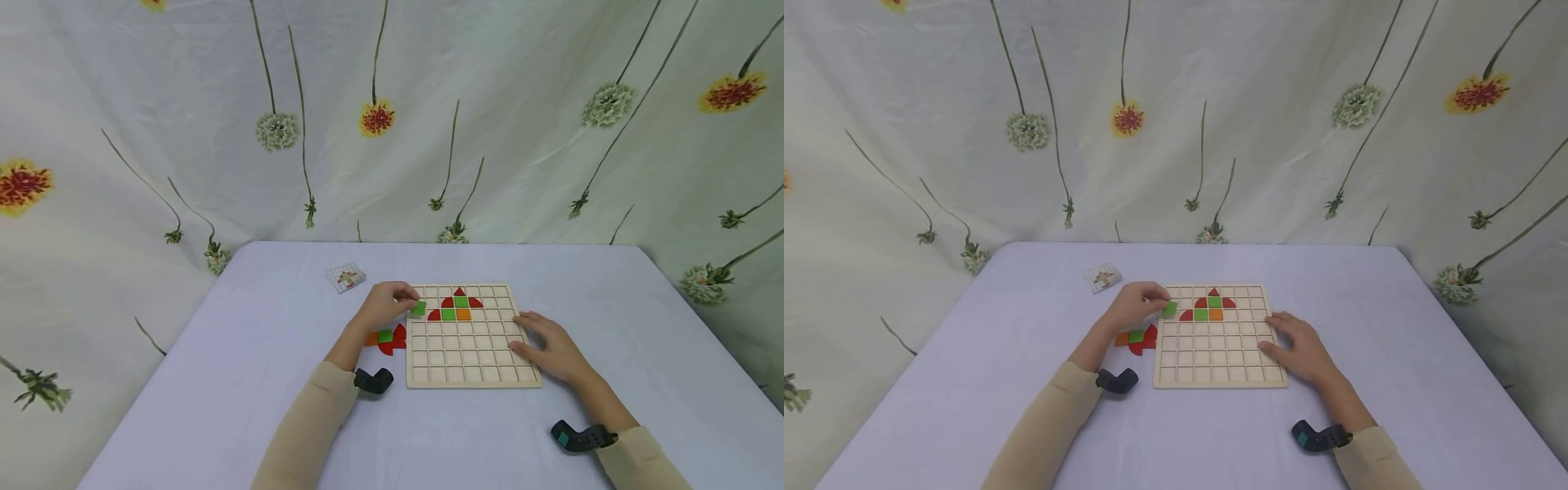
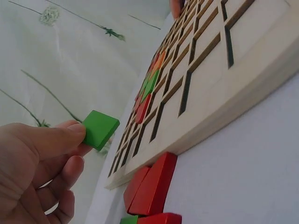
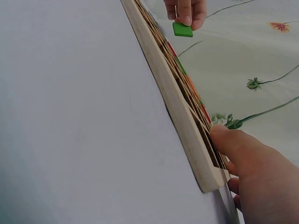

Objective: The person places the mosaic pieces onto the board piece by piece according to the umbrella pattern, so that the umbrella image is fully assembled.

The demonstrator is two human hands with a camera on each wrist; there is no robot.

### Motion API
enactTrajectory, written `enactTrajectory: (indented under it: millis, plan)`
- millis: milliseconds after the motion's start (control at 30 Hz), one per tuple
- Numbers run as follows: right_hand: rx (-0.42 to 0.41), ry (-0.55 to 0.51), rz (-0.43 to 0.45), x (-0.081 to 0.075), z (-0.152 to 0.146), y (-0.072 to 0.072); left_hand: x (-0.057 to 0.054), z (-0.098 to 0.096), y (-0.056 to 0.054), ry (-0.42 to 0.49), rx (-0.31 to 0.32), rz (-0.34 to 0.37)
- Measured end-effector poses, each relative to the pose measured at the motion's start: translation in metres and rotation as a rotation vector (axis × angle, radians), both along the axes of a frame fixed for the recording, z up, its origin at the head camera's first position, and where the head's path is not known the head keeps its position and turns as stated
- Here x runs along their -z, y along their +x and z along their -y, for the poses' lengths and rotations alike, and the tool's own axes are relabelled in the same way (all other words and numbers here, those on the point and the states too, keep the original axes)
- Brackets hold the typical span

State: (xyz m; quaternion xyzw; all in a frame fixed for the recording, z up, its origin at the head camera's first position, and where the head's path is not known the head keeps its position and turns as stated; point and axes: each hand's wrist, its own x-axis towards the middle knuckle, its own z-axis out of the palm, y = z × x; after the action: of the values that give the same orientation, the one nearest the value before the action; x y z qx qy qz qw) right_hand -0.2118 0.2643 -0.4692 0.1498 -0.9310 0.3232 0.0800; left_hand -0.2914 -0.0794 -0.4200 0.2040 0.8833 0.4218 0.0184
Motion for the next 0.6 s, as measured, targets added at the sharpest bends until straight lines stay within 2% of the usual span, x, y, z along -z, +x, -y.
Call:
enactTrajectory:
  millis: [600]
  plan:
    - [-0.008, -0.008, -0.011, 0.002, -0.001, -0.001, 0.002, -0.036, -0.001, 0.009, 0.060, -0.009]
